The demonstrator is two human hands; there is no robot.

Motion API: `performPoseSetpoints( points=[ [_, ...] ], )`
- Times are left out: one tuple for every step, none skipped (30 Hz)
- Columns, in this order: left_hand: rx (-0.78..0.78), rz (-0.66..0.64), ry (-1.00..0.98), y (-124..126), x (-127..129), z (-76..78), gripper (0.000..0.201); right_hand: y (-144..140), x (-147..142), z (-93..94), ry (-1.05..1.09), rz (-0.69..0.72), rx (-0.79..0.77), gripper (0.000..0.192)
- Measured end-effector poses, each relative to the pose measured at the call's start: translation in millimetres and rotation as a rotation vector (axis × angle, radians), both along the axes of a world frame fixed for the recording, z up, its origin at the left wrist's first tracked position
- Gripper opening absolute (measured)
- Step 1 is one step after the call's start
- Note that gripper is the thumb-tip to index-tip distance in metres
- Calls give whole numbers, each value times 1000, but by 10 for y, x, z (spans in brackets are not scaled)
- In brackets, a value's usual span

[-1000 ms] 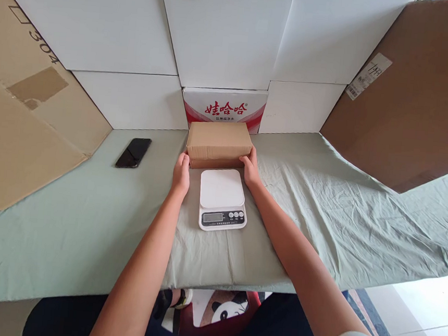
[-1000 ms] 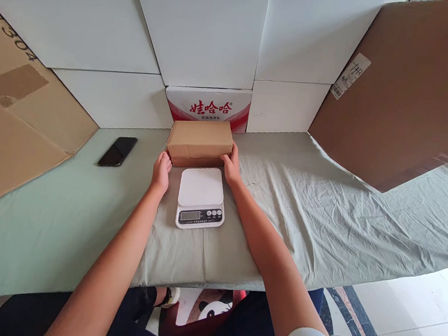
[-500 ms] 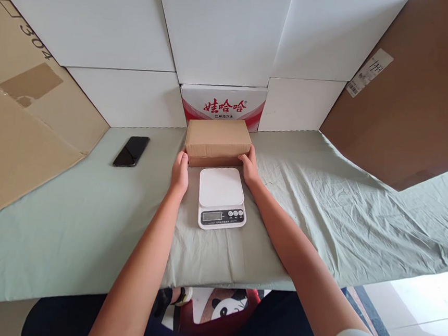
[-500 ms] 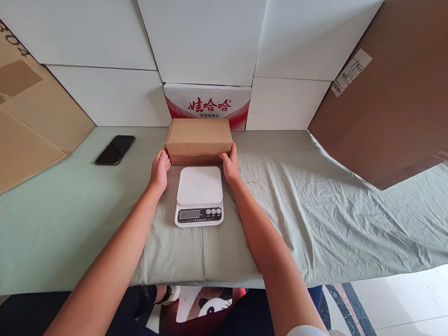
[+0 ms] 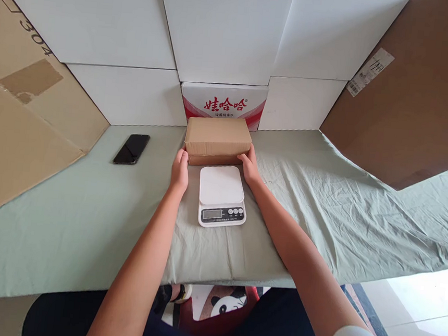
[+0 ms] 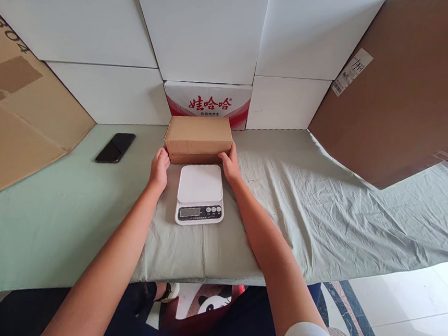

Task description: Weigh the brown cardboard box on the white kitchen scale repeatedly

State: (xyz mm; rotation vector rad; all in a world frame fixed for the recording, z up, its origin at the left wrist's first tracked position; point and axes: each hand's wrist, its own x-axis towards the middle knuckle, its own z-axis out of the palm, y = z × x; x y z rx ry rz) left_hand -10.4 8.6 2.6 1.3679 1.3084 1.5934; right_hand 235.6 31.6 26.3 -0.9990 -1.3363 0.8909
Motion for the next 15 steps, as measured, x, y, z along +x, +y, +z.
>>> performPoseSetpoints(
  points=[
    [0, 9, -15, -17, 8, 23, 66, -12, -3, 11, -3, 1, 7, 62],
    [1, 18, -29, -36, 15, 46, 65, -25, -6, 24, -2, 4, 14, 63],
    [4, 22, -39, -57, 21, 70, 64, -41, -9, 38, 3, 5, 23, 64],
    [9, 22, -42, -81, 26, 94, 64, -61, -13, 55, 11, 9, 36, 65],
    [15, 22, -42, -108, 28, 117, 64, -87, -15, 75, 20, 15, 53, 67],
    [21, 25, -38, -140, 29, 139, 64, -121, -16, 99, 29, 22, 73, 69],
    [25, 29, -32, -177, 29, 160, 64, -163, -16, 127, 34, 31, 96, 70],
    [27, 34, -25, -219, 28, 181, 64, -213, -13, 158, 33, 42, 120, 70],
    [30, 42, -18, -266, 29, 203, 65, -270, -8, 191, 26, 56, 142, 70],
    [36, 52, -14, -319, 31, 225, 65, -332, -1, 223, 14, 70, 159, 71],
    [47, 61, -14, -376, 37, 249, 65, -396, 7, 252, 1, 82, 172, 71],
    [63, 70, -18, -436, 47, 274, 66, -461, 17, 277, -12, 91, 183, 72],
    [83, 76, -25, -500, 62, 299, 66, -524, 27, 296, -22, 97, 192, 73],
    [104, 80, -34, -565, 80, 324, 65, -585, 39, 307, -30, 96, 199, 75],
    [121, 83, -43, -631, 101, 347, 64, -643, 50, 311, -36, 91, 201, 76]
  ],
)
